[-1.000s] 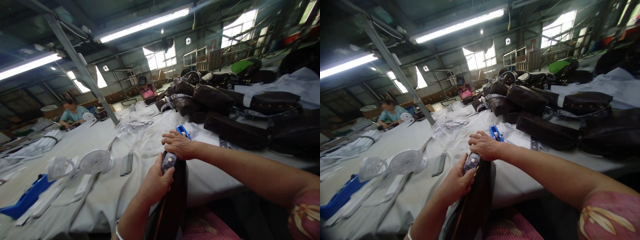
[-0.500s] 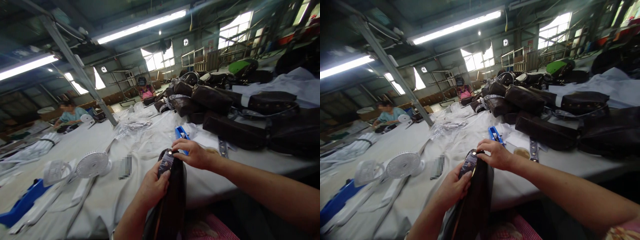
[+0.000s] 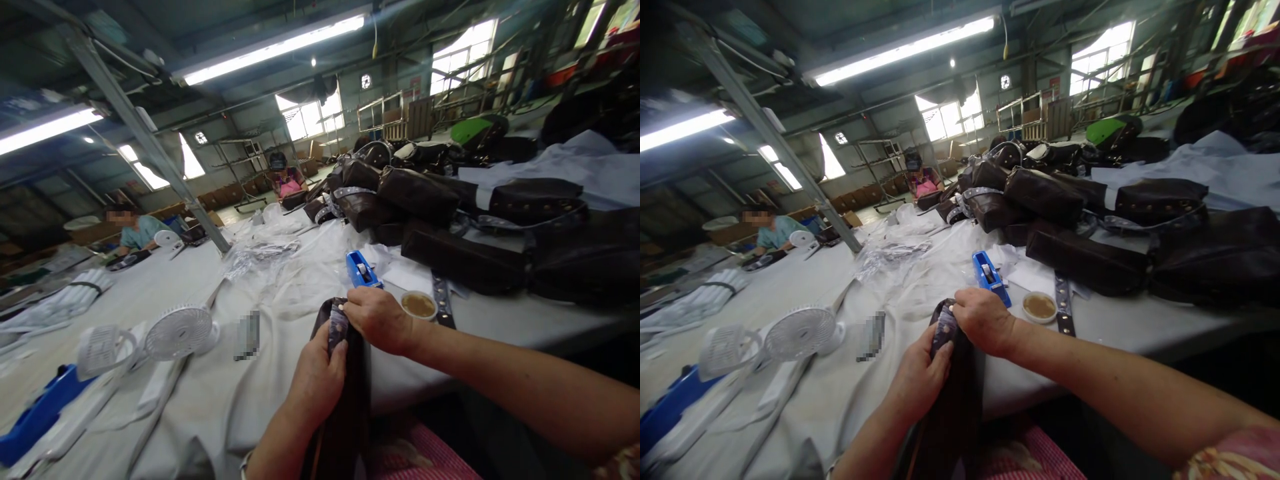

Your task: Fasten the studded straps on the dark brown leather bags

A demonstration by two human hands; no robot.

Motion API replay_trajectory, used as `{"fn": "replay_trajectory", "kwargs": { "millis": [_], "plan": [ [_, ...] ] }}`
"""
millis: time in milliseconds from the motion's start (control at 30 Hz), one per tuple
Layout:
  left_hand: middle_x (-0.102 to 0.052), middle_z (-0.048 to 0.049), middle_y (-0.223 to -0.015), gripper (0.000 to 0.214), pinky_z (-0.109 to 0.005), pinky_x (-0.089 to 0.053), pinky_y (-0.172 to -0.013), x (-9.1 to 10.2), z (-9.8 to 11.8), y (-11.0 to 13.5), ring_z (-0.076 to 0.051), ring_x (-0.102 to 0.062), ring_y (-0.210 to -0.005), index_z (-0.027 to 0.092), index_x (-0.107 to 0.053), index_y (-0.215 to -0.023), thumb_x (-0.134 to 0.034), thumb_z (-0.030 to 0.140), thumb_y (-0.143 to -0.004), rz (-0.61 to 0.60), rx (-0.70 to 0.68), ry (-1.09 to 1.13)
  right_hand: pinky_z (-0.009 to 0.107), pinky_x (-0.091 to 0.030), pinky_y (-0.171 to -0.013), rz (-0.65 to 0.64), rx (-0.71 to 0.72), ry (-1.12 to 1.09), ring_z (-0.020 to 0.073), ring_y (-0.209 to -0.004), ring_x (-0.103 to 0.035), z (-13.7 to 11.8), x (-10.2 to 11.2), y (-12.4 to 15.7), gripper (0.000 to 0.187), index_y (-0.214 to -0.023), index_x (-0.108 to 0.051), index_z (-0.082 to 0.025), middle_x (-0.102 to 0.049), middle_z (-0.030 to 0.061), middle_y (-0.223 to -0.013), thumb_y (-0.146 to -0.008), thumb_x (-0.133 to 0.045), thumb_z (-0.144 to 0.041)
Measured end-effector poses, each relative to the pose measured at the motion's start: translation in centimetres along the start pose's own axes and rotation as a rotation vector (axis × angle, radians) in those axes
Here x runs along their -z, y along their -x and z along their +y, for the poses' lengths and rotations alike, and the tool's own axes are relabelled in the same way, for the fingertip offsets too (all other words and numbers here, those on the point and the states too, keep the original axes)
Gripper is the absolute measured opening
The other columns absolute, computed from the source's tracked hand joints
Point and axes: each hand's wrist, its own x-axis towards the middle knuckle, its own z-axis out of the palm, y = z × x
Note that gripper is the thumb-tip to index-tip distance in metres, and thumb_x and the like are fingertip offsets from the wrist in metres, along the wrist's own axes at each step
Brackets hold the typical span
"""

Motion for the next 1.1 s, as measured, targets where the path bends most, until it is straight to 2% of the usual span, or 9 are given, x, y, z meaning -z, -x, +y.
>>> {"fn": "replay_trajectory", "kwargs": {
  "millis": [100, 200, 400, 467, 633, 867, 967, 1100],
  "plan": [
    [-0.059, 0.0016, -0.06, 0.034, -0.027, -0.043, -0.056, 0.0, 0.2, -0.1, -0.017, -0.055, -0.053, 0.019, -0.062, -0.122, -0.053, 0.028, -0.09, -0.006, 0.005, -0.024, 0.034, -0.034, -0.065, 0.031, 0.077, 0.015, 0.0198, -0.07, -0.047, 0.6, -0.5, 0.2, 0.025, -0.071, -0.06, -0.016, -0.056, 0.007, -0.075, -0.093, -0.051, -0.01],
    [-0.057, 0.0035, -0.058, 0.031, -0.025, -0.041, -0.054, 0.1, 0.4, -0.2, -0.015, -0.053, -0.051, 0.019, -0.062, -0.119, -0.049, 0.027, -0.092, -0.023, 0.021, -0.024, 0.033, -0.038, -0.069, 0.062, 0.07, -0.078, 0.0201, -0.073, -0.049, 1.3, -0.8, 0.3, 0.025, -0.073, -0.06, -0.016, -0.055, 0.0069, -0.077, -0.095, -0.048, -0.014],
    [-0.057, 0.0048, -0.058, 0.027, -0.023, -0.039, -0.052, 0.1, 0.0, -0.4, -0.012, -0.049, -0.047, 0.019, -0.062, -0.114, -0.049, 0.026, -0.091, -0.025, 0.041, 0.012, 0.026, -0.045, -0.066, 0.109, -0.08, -0.634, 0.0144, -0.071, -0.056, 2.8, -1.4, 0.4, 0.014, -0.077, -0.06, -0.018, -0.058, 0.0026, -0.079, -0.088, -0.056, -0.01],
    [-0.056, 0.0057, -0.057, 0.026, -0.023, -0.039, -0.051, 0.1, -0.2, -0.5, -0.011, -0.048, -0.045, 0.019, -0.062, -0.113, -0.049, 0.027, -0.091, -0.03, 0.055, 0.02, 0.025, -0.046, -0.066, 0.085, -0.102, -0.715, 0.0139, -0.071, -0.057, 3.2, -1.5, 0.4, 0.014, -0.077, -0.06, -0.018, -0.058, 0.002, -0.079, -0.086, -0.057, -0.009],
    [-0.055, 0.0068, -0.055, 0.024, -0.023, -0.04, -0.052, 0.0, 0.0, -0.5, -0.011, -0.047, -0.044, 0.02, -0.062, -0.111, -0.048, 0.027, -0.092, -0.042, 0.075, 0.022, 0.027, -0.047, -0.07, -0.007, -0.055, -0.68, 0.0158, -0.076, -0.06, 3.7, -1.1, 0.2, 0.01, -0.082, -0.065, -0.017, -0.061, 0.0045, -0.083, -0.088, -0.059, -0.011],
    [-0.06, 0.0021, -0.06, 0.026, -0.026, -0.042, -0.057, -0.3, 0.3, -0.4, -0.016, -0.055, -0.052, 0.02, -0.065, -0.112, -0.052, 0.026, -0.09, -0.015, 0.048, -0.037, 0.025, -0.047, -0.07, -0.145, -0.098, -0.535, 0.0148, -0.074, -0.063, 3.4, 0.5, -0.5, 0.004, -0.084, -0.07, -0.016, -0.064, 0.0043, -0.085, -0.086, -0.067, -0.016],
    [-0.062, 0.0005, -0.061, 0.027, -0.028, -0.042, -0.059, -0.3, 0.1, -0.4, -0.018, -0.057, -0.055, 0.019, -0.066, -0.113, -0.055, 0.027, -0.089, -0.002, 0.034, -0.034, 0.025, -0.046, -0.07, -0.17, -0.076, -0.469, 0.0152, -0.075, -0.062, 3.3, 0.5, -0.7, 0.006, -0.085, -0.07, -0.016, -0.064, 0.0041, -0.084, -0.087, -0.064, -0.015],
    [-0.061, 0.0017, -0.06, 0.028, -0.028, -0.041, -0.06, -0.1, -0.2, -0.4, -0.017, -0.055, -0.054, 0.02, -0.064, -0.115, -0.051, 0.027, -0.092, -0.021, 0.03, -0.063, 0.025, -0.045, -0.07, -0.152, 0.0, -0.463, 0.0145, -0.073, -0.06, 3.4, 0.4, -0.8, 0.01, -0.083, -0.066, -0.015, -0.061, 0.0039, -0.083, -0.09, -0.059, -0.015]
  ]
}}
